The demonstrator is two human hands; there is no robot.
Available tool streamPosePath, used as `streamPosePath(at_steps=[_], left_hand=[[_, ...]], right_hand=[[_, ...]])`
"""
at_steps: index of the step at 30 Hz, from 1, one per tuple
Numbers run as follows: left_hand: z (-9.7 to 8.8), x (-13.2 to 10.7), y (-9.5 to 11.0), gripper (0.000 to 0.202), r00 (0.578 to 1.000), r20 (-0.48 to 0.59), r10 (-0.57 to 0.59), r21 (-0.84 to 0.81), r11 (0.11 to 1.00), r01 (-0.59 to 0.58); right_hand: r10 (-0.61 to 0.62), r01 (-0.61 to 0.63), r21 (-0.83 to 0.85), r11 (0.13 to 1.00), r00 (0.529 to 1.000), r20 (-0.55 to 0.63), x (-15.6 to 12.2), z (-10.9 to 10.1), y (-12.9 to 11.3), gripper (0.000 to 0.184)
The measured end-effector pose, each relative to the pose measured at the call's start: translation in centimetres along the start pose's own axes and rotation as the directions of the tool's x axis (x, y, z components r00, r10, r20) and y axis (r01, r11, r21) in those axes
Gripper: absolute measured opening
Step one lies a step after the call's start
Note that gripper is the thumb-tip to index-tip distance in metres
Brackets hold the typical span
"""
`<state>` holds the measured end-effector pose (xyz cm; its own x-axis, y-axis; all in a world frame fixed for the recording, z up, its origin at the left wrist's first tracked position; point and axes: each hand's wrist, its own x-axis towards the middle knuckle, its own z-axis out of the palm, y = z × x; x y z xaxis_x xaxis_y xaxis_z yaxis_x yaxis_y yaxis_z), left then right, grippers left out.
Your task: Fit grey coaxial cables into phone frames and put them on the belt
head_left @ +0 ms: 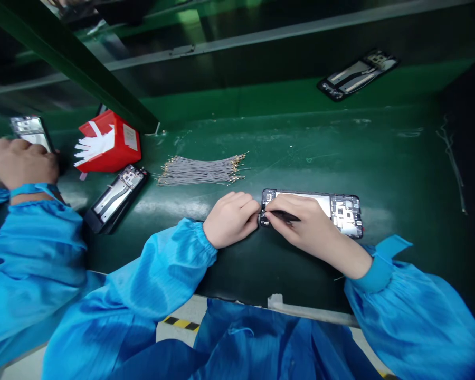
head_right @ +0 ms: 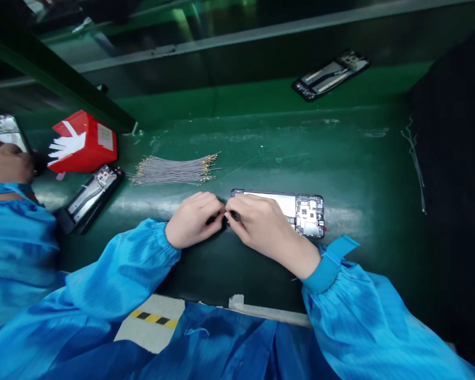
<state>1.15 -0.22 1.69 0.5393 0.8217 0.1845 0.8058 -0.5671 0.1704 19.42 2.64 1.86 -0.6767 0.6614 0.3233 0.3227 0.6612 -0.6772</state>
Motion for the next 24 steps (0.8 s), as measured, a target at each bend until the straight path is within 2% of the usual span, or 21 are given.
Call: streamPosePath(at_steps=[5,10,14,18,24], left_hand=[[0.1,-0.1,0.0,0.018,1.000,-0.007,-0.003,-0.023,1.000,0.003],[0.2,-0.2,-0.2,0.011,0.999,0.000,-0.033,-0.093,0.995,0.033],[0.3,-0.3,-0.2,0.009,0.999,0.007,-0.041,-0.111,0.993,0.042],[0.3,-0.3,-0.2,0.009,0.999,0.009,-0.041,-0.120,0.992,0.042],[0.2,-0.2,-0.2,0.010,0.999,0.021,-0.041,-0.114,0.993,0.043]], right_hand=[[-0.013,0.013,-0.008,1.000,1.000,-0.007,0.2,0.3,0.4,0.013],[0.175,-0.155,0.207,0.966,0.981,-0.079,0.4,0.5,1.2,0.009],[0.241,-0.210,0.247,0.946,0.965,-0.104,0.5,0.6,1.5,0.008],[0.223,-0.190,0.255,0.948,0.969,-0.106,0.4,0.7,1.6,0.010],[0.093,-0.074,0.189,0.979,0.991,-0.093,0.1,0.6,1.2,0.010]])
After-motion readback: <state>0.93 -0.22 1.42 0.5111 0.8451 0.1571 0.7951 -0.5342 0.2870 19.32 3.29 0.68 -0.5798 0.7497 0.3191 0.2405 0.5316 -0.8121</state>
